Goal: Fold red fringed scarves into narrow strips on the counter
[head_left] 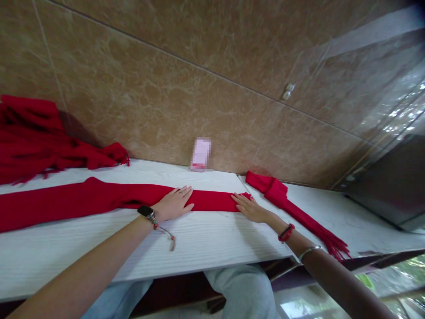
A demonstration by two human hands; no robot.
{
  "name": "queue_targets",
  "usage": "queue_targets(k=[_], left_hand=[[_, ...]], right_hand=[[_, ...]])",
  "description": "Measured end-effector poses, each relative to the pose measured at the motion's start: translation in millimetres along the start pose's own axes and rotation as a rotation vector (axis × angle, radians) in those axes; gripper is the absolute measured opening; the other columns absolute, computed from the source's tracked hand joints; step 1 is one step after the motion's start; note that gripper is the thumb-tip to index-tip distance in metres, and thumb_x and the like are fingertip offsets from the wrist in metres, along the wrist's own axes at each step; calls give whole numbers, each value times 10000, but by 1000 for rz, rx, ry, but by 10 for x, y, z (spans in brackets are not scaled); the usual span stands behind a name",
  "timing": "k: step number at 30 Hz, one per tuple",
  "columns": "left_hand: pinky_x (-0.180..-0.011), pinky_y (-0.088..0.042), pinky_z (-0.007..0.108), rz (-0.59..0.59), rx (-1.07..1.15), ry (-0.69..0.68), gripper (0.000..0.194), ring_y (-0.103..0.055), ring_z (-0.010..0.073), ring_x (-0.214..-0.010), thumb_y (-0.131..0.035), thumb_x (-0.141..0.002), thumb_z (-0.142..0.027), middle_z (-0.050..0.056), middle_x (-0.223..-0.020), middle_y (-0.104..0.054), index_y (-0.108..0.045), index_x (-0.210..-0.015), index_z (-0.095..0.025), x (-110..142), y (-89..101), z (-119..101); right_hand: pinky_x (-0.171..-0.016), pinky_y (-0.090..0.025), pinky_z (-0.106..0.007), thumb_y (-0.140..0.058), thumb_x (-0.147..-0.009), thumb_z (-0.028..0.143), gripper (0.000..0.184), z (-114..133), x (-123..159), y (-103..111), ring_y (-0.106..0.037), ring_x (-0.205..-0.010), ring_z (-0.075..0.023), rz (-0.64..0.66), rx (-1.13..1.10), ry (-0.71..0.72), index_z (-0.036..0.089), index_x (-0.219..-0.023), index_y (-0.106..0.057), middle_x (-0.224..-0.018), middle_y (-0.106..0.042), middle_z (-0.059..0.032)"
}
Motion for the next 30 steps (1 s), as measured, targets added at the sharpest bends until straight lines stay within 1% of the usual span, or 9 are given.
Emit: queue_targets(k=[2, 4, 7, 9, 11, 13, 22, 25, 30], left_hand=[[-1067, -217, 367, -18, -1, -3, 572, -266, 244, -1327, -327, -899, -404, 159, -1437, -287, -333, -1356, -60, -3, -10, 3], [-1065, -218, 370, -39, 2, -7, 562, -275, 241, -1324, -328, -898, -401, 160, -1432, -298, -344, -1349, -68, -4, -17, 4], [-1063, -221, 381, -40, 7, -6, 560, -279, 245, -1322, -324, -900, -390, 172, -1427, -303, -341, -1348, -54, -1, -27, 8], [-1061, -228, 388, -39, 16, 3, 553, -282, 247, -1321, -321, -902, -384, 173, -1423, -311, -343, -1347, -57, 7, -24, 13], [-1059, -233, 393, -48, 30, 6, 544, -285, 245, -1320, -322, -903, -384, 170, -1419, -321, -349, -1344, -66, 16, -13, 15], [-1059, -233, 390, -52, 38, 1, 543, -288, 244, -1319, -326, -903, -386, 169, -1416, -328, -353, -1341, -65, 23, -6, 15], [-1053, -236, 387, -70, 25, -15, 536, -319, 249, -1302, -334, -895, -390, 175, -1409, -340, -373, -1323, -70, 12, -15, 18], [-1053, -240, 382, -69, 18, -9, 531, -318, 246, -1303, -337, -897, -384, 171, -1408, -343, -374, -1325, -72, 16, -15, 17], [-1061, -232, 387, -58, 21, -3, 541, -300, 246, -1313, -326, -904, -382, 167, -1413, -337, -366, -1335, -58, 16, -30, 30]], right_hand=[[-963, -376, -529, -289, -930, 178, 399, -21, 4, 60, -314, -1302, -270, 30, -8, -30, 155, -1292, -456, -1382, -390, -162], [-988, -345, -537, -296, -934, 223, 425, 110, -131, 220, -266, -1322, -279, -11, -83, -89, 149, -1342, -388, -1416, -334, -161], [-1034, -320, -483, -275, -940, 288, 486, 559, -460, 465, -240, -1335, -253, -69, -283, -47, 114, -1394, -284, -1442, -291, -146], [-1060, -300, -449, -301, -932, 298, 487, 872, -643, 540, -276, -1323, -228, -53, -386, 43, 109, -1380, -317, -1422, -338, -138], [-1071, -292, -429, -341, -915, 270, 468, 1012, -725, 548, -319, -1305, -218, -64, -442, 27, 106, -1351, -374, -1395, -386, -137], [-1072, -299, -405, -357, -901, 232, 446, 983, -691, 509, -358, -1284, -208, -85, -475, -42, 96, -1321, -421, -1370, -422, -142], [-1057, -325, -402, -388, -882, 219, 440, 392, -125, 334, -396, -1257, -233, -20, -391, -218, 36, -1275, -463, -1329, -459, -186], [-1049, -336, -407, -407, -876, 230, 434, 407, -157, 378, -411, -1247, -234, -38, -371, -214, 61, -1270, -476, -1322, -471, -175], [-1054, -331, -402, -400, -894, 272, 438, 740, -432, 537, -377, -1272, -206, -95, -445, -37, 140, -1310, -442, -1356, -447, -118]])
Point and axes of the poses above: each hand's wrist, its own x-axis away from the middle knuckle, its own y-axis out of the back of the hand, z = x × y, the point moved 5 cm from there along -x, towards the middle knuckle
